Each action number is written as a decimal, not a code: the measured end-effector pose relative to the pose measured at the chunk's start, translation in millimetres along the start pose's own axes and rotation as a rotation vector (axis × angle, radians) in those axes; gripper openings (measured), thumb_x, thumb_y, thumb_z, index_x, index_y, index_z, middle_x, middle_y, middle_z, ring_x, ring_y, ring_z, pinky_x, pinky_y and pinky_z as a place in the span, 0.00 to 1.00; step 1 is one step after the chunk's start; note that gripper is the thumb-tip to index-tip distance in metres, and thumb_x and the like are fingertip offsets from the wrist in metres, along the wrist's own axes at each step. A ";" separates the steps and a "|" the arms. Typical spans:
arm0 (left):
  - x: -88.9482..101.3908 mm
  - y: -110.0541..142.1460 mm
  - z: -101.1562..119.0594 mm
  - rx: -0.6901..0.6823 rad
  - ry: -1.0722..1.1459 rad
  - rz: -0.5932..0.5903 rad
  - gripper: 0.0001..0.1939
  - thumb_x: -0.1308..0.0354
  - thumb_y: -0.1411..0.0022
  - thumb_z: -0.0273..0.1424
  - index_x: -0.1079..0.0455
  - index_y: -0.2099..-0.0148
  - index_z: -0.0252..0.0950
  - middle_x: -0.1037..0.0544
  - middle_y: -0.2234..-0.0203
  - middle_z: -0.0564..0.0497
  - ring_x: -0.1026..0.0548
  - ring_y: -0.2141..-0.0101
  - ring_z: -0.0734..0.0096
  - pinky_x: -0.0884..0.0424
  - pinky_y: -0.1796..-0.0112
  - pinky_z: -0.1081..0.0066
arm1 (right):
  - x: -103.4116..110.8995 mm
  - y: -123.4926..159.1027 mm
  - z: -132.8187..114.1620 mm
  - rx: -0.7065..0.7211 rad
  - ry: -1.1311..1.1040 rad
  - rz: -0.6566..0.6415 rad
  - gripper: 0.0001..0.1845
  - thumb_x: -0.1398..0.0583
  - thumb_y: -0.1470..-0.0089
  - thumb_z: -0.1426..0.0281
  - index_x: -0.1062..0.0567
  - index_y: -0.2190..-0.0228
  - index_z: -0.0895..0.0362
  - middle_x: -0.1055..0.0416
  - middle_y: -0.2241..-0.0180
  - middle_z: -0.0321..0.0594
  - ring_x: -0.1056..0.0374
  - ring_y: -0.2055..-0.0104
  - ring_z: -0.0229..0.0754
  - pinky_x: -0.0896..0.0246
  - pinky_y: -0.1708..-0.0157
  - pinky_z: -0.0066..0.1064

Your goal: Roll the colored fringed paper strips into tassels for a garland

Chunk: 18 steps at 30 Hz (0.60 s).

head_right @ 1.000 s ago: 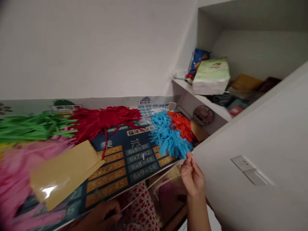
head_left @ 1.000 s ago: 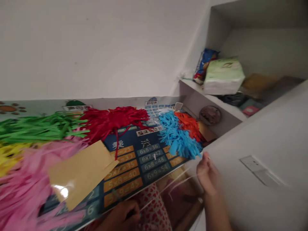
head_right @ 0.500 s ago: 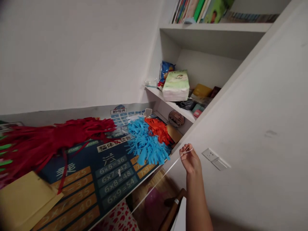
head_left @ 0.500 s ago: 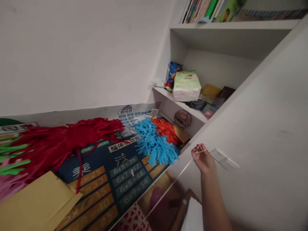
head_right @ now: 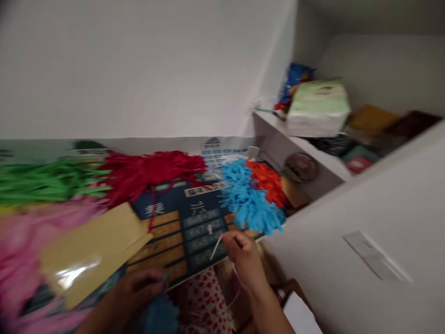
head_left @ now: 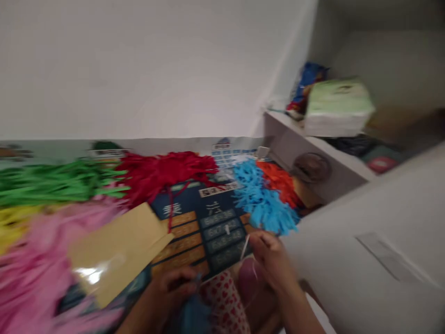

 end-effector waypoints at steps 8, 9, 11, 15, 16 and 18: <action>22.5 1.7 -6.0 0.101 0.763 0.207 0.19 0.23 0.66 0.32 0.26 0.70 0.32 0.22 0.81 0.53 0.26 0.79 0.74 0.32 0.74 0.75 | -116.3 33.7 -24.3 0.388 0.267 -0.210 0.10 0.40 0.44 0.64 0.19 0.73 0.52 0.25 0.77 0.34 0.29 0.75 0.39 0.38 0.74 0.26; 23.2 0.9 -6.9 0.100 0.780 0.207 0.19 0.23 0.66 0.32 0.26 0.70 0.32 0.22 0.80 0.52 0.25 0.79 0.73 0.32 0.74 0.75 | -121.4 35.2 -26.0 0.434 0.293 -0.211 0.10 0.40 0.44 0.65 0.20 0.73 0.52 0.25 0.77 0.34 0.29 0.75 0.38 0.38 0.74 0.26; 24.6 -0.4 -10.1 0.106 0.796 0.200 0.19 0.24 0.64 0.31 0.26 0.69 0.31 0.21 0.79 0.51 0.24 0.77 0.71 0.31 0.73 0.74 | -128.4 37.7 -28.1 0.513 0.355 -0.205 0.11 0.41 0.43 0.65 0.20 0.73 0.52 0.25 0.77 0.34 0.29 0.75 0.38 0.39 0.74 0.26; 29.1 -3.4 -13.3 0.074 0.783 0.198 0.18 0.25 0.62 0.31 0.27 0.68 0.32 0.20 0.77 0.50 0.23 0.76 0.70 0.31 0.71 0.74 | -134.6 42.1 -30.5 0.604 0.457 -0.182 0.12 0.42 0.41 0.66 0.21 0.74 0.53 0.26 0.78 0.35 0.30 0.76 0.38 0.41 0.73 0.27; 29.9 -4.0 -13.4 0.064 0.771 0.200 0.18 0.25 0.61 0.31 0.27 0.68 0.33 0.20 0.77 0.51 0.24 0.76 0.71 0.31 0.72 0.74 | -135.8 43.4 -31.1 0.616 0.477 -0.180 0.13 0.42 0.41 0.65 0.22 0.74 0.53 0.26 0.78 0.35 0.31 0.76 0.38 0.41 0.73 0.27; 30.1 -4.7 -11.7 0.040 0.750 0.195 0.17 0.25 0.60 0.31 0.28 0.70 0.34 0.21 0.78 0.53 0.25 0.78 0.73 0.32 0.73 0.76 | -138.4 46.9 -33.5 0.649 0.506 -0.185 0.14 0.42 0.40 0.65 0.22 0.74 0.54 0.27 0.79 0.35 0.31 0.76 0.38 0.42 0.73 0.27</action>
Point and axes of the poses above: each hand's wrist, its own y-axis away from the middle knuckle, its own x-axis out of the back of the hand, z = x × y, the point moved 10 cm from there along -y, towards the middle knuckle
